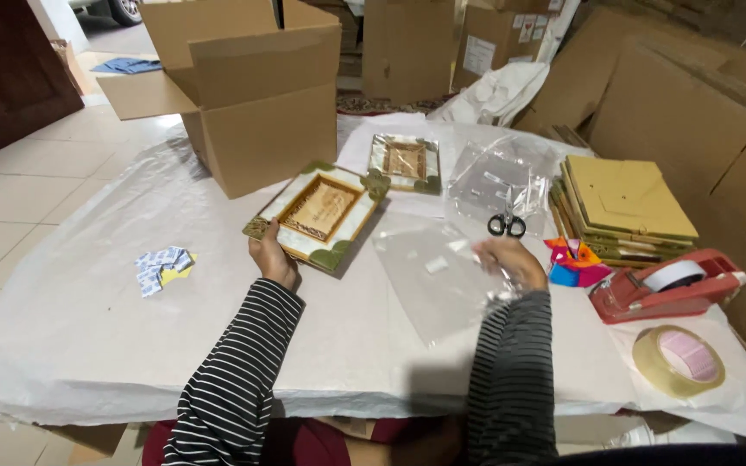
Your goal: The person wraps a picture frame in a plastic bag and seals it using adhesive tape.
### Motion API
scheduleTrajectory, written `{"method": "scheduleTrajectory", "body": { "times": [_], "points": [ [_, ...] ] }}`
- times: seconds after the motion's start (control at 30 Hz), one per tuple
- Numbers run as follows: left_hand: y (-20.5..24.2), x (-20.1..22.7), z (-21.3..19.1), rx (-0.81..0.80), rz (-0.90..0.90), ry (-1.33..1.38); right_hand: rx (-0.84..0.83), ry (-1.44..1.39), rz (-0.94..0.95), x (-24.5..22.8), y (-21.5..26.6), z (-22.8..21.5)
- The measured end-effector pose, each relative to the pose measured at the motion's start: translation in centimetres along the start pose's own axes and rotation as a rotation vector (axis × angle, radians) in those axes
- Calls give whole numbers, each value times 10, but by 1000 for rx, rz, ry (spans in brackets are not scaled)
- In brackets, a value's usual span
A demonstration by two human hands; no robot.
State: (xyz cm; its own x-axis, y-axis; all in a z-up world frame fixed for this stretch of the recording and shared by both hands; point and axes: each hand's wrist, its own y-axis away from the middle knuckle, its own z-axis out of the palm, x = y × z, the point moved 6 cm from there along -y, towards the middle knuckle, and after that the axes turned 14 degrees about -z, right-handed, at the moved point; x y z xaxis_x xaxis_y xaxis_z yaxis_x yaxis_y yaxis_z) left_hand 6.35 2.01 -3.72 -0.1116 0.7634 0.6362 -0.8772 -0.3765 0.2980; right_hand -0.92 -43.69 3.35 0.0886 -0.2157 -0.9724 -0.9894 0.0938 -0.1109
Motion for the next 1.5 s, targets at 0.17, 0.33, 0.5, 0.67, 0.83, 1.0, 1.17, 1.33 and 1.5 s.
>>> {"method": "scheduleTrajectory", "body": {
  "times": [0.17,0.33,0.5,0.67,0.83,1.0,1.17,1.33,1.5],
  "points": [
    [-2,-4,-1,-5,20,-82,-24,58,80,41,4,-7],
    [-5,-7,-2,-9,43,-142,-190,47,67,52,12,-8],
    [-8,-12,0,-12,12,-225,-342,-51,98,41,27,-2],
    [4,-8,6,4,-15,-268,-112,-188,-206,34,0,-40],
    [11,-10,12,-73,-65,-280,322,-510,-377,-3,16,-47],
    [64,-9,37,-257,-253,-293,481,-507,-545,-12,5,-36],
    [80,-18,32,-330,-381,-341,706,-274,-735,-69,52,6],
    [84,-26,26,-377,-413,-312,896,637,-1355,-84,91,37],
    [95,-41,20,-429,-522,-302,1031,1082,-1387,-67,154,85]
  ]
}}
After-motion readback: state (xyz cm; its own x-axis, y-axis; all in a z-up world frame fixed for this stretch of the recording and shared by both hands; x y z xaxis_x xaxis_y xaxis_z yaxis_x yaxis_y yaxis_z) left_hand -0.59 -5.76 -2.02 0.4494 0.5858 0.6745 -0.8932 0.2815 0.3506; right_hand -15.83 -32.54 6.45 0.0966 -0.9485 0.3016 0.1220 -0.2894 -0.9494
